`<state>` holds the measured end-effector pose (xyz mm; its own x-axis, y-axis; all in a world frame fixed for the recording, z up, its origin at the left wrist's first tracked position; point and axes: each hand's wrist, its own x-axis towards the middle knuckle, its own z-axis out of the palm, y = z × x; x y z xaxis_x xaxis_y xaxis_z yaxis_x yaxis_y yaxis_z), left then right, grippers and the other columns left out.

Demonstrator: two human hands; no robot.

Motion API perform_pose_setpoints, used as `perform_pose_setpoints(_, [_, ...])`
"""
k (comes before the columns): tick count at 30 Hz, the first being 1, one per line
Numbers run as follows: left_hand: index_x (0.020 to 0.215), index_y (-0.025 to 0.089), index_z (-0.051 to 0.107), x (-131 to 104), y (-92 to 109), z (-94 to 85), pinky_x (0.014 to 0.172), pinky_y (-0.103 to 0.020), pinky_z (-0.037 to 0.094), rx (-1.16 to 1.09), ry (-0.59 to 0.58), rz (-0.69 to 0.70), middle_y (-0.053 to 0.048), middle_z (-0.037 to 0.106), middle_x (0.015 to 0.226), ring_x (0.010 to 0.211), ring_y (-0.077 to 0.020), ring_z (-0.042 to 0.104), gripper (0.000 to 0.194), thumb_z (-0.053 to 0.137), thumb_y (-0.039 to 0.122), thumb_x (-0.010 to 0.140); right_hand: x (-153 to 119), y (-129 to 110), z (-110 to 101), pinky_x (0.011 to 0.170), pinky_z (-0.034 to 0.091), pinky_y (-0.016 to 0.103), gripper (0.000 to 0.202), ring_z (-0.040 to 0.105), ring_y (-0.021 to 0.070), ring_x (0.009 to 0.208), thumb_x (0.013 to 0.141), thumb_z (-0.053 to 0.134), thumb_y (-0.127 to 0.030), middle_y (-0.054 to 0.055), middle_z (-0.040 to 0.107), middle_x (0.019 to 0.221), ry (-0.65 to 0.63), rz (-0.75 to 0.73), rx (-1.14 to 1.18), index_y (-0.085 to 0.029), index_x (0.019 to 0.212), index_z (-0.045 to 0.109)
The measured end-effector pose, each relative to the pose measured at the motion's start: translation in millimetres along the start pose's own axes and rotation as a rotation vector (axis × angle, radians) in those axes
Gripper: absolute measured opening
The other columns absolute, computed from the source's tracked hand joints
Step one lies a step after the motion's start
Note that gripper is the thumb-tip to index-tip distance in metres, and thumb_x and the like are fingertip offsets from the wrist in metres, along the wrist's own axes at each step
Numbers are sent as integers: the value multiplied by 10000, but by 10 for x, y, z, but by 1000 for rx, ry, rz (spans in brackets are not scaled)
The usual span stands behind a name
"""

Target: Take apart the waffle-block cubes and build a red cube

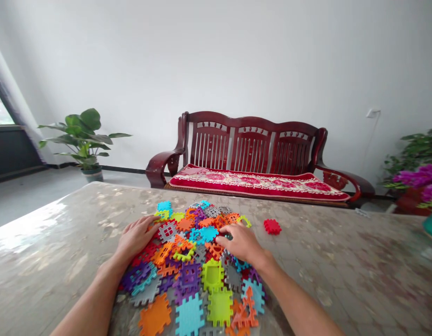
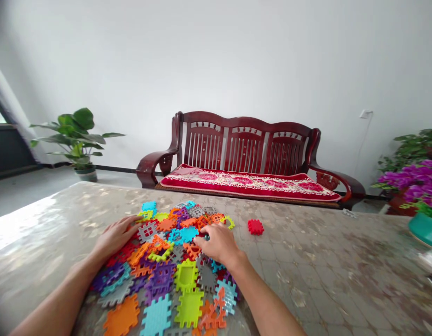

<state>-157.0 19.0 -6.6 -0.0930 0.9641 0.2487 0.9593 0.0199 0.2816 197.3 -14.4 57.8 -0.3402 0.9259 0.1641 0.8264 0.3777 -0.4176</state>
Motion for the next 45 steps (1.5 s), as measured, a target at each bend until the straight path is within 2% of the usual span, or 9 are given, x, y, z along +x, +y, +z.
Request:
perform_pose_setpoints(5, [1244, 300, 618, -6, 0, -8, 1087, -411, 349, -5, -7, -3, -31, 612, 1343, 1256, -238, 538, 474, 352, 497, 904, 50, -187, 28, 775, 431, 289, 238, 659, 225, 924, 801, 596, -394, 76, 750, 941, -41, 46, -259, -223, 887, 739])
perform_pose_setpoints(10, [1243, 294, 619, -19, 20, -31, 1091, -412, 337, -26, -6, -4, -34, 616, 1337, 1261, -242, 531, 472, 365, 501, 904, 62, -215, 54, 769, 424, 299, 251, 675, 215, 849, 884, 516, -302, 81, 759, 860, 63, -6, -360, -219, 805, 740])
perform_pose_setpoints(15, [1223, 308, 636, -19, 15, -30, 1088, -383, 345, -34, 15, -8, -18, 627, 1329, 1252, -232, 540, 449, 391, 497, 897, 60, -200, 12, 785, 417, 286, 298, 663, 194, 849, 938, 467, -249, 60, 755, 853, 164, -19, -329, -237, 808, 734])
perform_pose_setpoints(19, [1227, 308, 637, -19, 10, -26, 1083, -392, 355, -24, 8, -5, -17, 624, 1332, 1253, -240, 543, 458, 382, 499, 898, 14, -15, -106, 792, 429, 258, 279, 650, 177, 916, 967, 451, -304, 17, 753, 944, 328, 45, -187, -280, 937, 728])
perform_pose_setpoints(24, [1227, 301, 636, -16, 6, -20, 1077, -399, 365, -19, 13, 2, -28, 625, 1329, 1242, -249, 554, 471, 370, 510, 900, -145, 527, -171, 874, 458, 286, 299, 651, 187, 992, 969, 417, -301, 35, 731, 1052, 493, 64, -41, -246, 1044, 702])
perform_pose_setpoints(27, [1233, 290, 634, -9, 3, -22, 1080, -416, 363, -21, 10, 3, -37, 621, 1335, 1244, -259, 553, 487, 357, 516, 902, -267, 796, -85, 904, 478, 310, 305, 653, 191, 1015, 953, 415, -277, 50, 722, 1069, 485, 38, 21, -231, 1035, 705])
perform_pose_setpoints(30, [1228, 284, 640, -5, 3, -36, 1084, -425, 366, -25, -1, 2, -41, 621, 1336, 1250, -269, 550, 495, 360, 520, 895, -363, 897, 34, 965, 475, 336, 299, 644, 191, 1060, 928, 428, -245, 57, 710, 1117, 438, 37, 70, -235, 999, 719])
perform_pose_setpoints(39, [1213, 277, 655, 14, -28, -21, 1070, -425, 389, -31, 10, 9, -48, 632, 1322, 1234, -277, 562, 482, 391, 502, 879, -346, 739, 93, 982, 471, 360, 301, 635, 239, 1069, 778, 638, -245, 96, 694, 1135, 340, 150, 71, -188, 1066, 705])
perform_pose_setpoints(45, [1234, 273, 639, 32, -79, 23, 1080, -425, 373, -28, 2, 25, -59, 623, 1330, 1242, -274, 553, 498, 380, 514, 885, -305, 708, 101, 960, 461, 320, 321, 622, 217, 1049, 769, 602, -210, 71, 685, 1104, 389, 151, 66, -208, 1079, 686])
